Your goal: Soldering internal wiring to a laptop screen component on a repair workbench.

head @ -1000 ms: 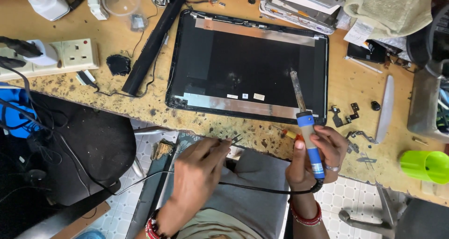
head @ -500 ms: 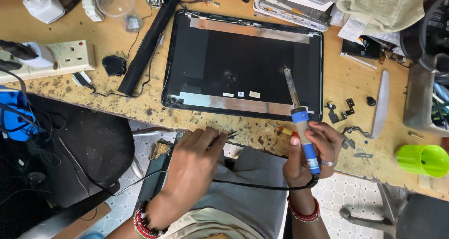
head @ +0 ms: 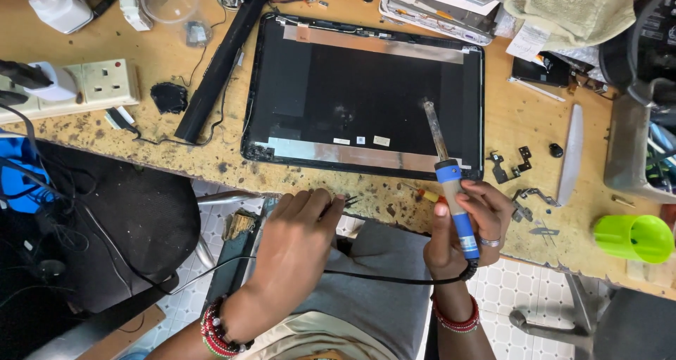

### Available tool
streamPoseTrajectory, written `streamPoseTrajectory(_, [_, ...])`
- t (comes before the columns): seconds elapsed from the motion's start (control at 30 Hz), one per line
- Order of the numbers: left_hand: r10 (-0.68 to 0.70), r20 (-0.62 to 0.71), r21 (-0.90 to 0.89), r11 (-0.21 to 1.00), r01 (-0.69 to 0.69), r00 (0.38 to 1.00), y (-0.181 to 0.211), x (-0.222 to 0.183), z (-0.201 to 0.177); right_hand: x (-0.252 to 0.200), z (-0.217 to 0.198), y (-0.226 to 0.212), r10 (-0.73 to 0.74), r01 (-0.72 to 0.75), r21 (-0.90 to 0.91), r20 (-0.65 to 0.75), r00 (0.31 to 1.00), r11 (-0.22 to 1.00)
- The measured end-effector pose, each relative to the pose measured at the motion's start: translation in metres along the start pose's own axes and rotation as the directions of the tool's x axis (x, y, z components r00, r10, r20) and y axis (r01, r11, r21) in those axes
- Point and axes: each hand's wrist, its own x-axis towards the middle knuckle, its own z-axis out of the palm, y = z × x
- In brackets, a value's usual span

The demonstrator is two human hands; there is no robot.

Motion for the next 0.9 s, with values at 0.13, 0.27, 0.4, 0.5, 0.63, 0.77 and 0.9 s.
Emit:
streamPoseTrajectory(0.13, [0.018, -0.028, -0.017, 1.0, -0.019, 0.999, -0.0003, 0.0054, -0.0045, 0.0004, 0.0006, -0.0006, -0.006, 0.006, 0.007, -0.003, 1.0, 1.0])
streamPoseTrajectory(0.27, [0.026, -0.012, -0.016, 1.0, -0.026, 1.0, -0.0011, 0.0076, -0.0053, 0.0003, 0.0008, 0.0002, -0.009, 0.009, 0.003, -0.006, 1.0, 1.0])
streamPoseTrajectory(0.4, [0.021, -0.005, -0.029, 0.999, -0.021, 1.0, -0.0014, 0.0082, -0.0052, 0.0005, 0.0003, 0.0005, -0.019, 0.019, 0.006, 0.005, 1.0, 1.0])
streamPoseTrajectory(0.5, [0.009, -0.013, -0.023, 1.0, -0.009, 1.0, -0.0016, 0.0079, -0.0025, 0.0003, 0.0, 0.0007, -0.014, 0.014, 0.003, 0.009, 1.0, 1.0])
streamPoseTrajectory(0.63, [-0.006, 0.001, -0.009, 1.0, 0.006, 1.0, -0.0001, 0.0082, -0.0047, 0.0009, 0.0, 0.0001, -0.029, 0.029, -0.006, 0.011, 1.0, 1.0])
streamPoseTrajectory(0.77, [0.0, 0.026, 0.031, 1.0, -0.001, 1.0, 0.0011, 0.0093, -0.0065, 0.0014, 0.0007, 0.0, -0.023, 0.023, -0.006, 0.008, 1.0, 1.0])
streamPoseTrajectory(0.9, [-0.009, 0.032, 0.043, 0.999, 0.008, 0.999, 0.0018, 0.01, -0.0037, 0.0007, -0.0002, 0.0012, -0.026, 0.027, -0.008, 0.014, 1.0, 1.0])
